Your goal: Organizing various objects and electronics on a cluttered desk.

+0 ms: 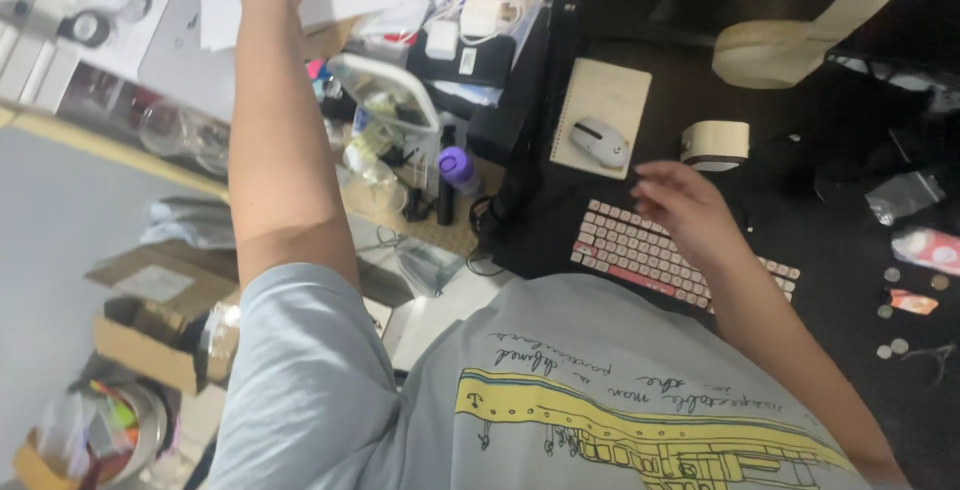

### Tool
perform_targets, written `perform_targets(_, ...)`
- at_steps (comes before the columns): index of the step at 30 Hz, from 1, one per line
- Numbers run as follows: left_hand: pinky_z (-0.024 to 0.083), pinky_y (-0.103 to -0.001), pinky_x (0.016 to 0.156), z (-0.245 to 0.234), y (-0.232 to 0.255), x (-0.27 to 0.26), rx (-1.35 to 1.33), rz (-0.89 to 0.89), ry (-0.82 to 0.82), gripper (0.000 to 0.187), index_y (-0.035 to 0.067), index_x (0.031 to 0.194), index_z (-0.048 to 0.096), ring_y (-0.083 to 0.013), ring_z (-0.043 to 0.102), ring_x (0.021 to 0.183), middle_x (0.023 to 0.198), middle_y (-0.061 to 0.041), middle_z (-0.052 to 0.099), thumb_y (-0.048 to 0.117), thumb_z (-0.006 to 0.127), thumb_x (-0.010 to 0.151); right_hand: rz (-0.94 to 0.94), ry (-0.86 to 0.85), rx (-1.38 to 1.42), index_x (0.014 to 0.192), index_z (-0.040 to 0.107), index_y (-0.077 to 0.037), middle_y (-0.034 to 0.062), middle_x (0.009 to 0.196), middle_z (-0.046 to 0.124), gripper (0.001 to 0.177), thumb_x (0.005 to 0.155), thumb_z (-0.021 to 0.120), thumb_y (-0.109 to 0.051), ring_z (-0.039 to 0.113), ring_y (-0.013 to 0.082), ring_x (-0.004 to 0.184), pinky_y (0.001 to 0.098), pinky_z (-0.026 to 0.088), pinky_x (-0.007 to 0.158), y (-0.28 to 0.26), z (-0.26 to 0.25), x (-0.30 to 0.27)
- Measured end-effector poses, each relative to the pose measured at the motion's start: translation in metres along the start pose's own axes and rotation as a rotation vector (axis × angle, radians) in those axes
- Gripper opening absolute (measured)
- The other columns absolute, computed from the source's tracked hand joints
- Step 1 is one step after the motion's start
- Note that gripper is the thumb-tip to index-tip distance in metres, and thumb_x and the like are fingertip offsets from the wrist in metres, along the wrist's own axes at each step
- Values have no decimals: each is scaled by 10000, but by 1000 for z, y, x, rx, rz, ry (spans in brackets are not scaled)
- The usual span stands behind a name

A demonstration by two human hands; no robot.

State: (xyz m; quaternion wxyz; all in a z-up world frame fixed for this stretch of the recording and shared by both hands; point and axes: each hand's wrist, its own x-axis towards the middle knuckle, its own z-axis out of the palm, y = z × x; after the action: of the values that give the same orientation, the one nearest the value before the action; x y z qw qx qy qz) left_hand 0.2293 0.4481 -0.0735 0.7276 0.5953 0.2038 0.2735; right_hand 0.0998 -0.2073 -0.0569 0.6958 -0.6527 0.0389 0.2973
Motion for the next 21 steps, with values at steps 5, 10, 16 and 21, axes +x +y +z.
perform_targets(5, 593, -389, 560, -21, -52, 25, 244, 62, 244, 220, 57, 1059, 502, -251, 722, 686, 895, -161, 697, 117, 639, 898, 8, 114, 135, 1234, 641, -81, 26, 1019, 652, 246, 995, 617, -132, 605, 126, 895, 307, 516, 819, 28, -40, -9)
perform_targets(10, 515, -415, 895, -38, -41, 7, 956, 319, 248, 421, -31, 1120, 575, -383, 683, 1025, 1089, -249, 699, 289, 754, 914, 12, 195, 191, 1224, 647, -86, 25, 1011, 654, 237, 993, 624, -130, 602, 120, 901, 303, 519, 833, 36, -46, -21)
perform_targets(16, 478, -575, 931, -7, 8, -12, 1151, 765, 266, 513, -54, 1089, 670, -476, 617, 1084, 1112, -291, 664, 355, 880, 863, 39, 269, 189, 1206, 653, -94, 28, 988, 665, 236, 976, 627, -140, 630, 127, 906, 289, 523, 809, 32, -54, -39)
perform_targets(21, 621, -412, 974, 75, 67, -130, 440, 652, -96, 313, -46, 1280, 590, -250, 708, 1126, 1267, -186, 658, 108, 364, 1127, -68, 261, 280, 1196, 663, -79, 36, 993, 678, 220, 982, 623, -107, 627, 130, 881, 290, 520, 790, 45, -90, -55)
